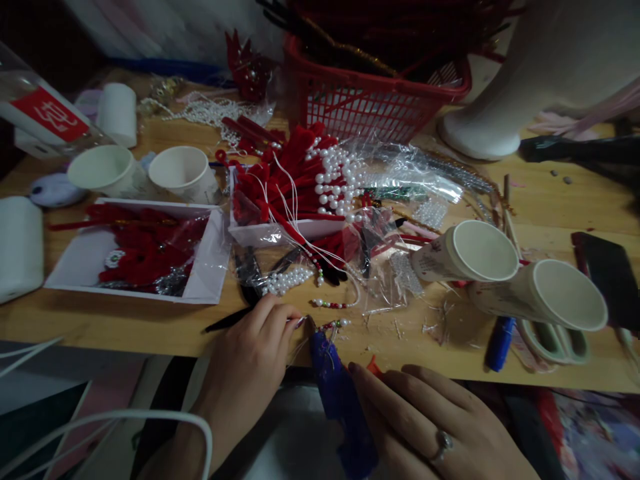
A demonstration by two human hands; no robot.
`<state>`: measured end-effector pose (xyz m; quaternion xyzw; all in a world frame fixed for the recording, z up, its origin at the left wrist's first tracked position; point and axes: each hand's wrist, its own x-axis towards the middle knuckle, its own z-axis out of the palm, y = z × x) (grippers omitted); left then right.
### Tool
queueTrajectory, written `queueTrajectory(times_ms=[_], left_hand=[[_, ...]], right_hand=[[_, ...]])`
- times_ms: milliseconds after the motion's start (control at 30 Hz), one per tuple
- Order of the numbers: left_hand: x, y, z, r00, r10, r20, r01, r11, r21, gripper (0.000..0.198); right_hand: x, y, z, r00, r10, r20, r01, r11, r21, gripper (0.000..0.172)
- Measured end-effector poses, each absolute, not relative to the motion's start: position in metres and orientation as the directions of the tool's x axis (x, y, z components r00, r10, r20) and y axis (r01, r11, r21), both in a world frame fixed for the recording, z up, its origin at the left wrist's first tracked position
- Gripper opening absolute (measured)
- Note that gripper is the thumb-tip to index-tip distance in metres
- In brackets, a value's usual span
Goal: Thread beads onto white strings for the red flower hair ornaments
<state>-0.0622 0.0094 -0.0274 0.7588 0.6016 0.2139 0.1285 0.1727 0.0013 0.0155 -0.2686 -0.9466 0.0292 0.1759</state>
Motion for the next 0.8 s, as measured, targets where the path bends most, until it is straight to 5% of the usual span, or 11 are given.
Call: queueTrajectory(times_ms=[800], left_hand=[[-0.0622, 0.0086, -0.0268, 0.180, 0.970, 0.161, 0.851, -0.236, 0.469, 0.016]], right_hand=[[0.1728, 0.0022, 0.0162, -0.781, 0.538, 0.318, 0.522, 0.841, -0.142, 0.041]])
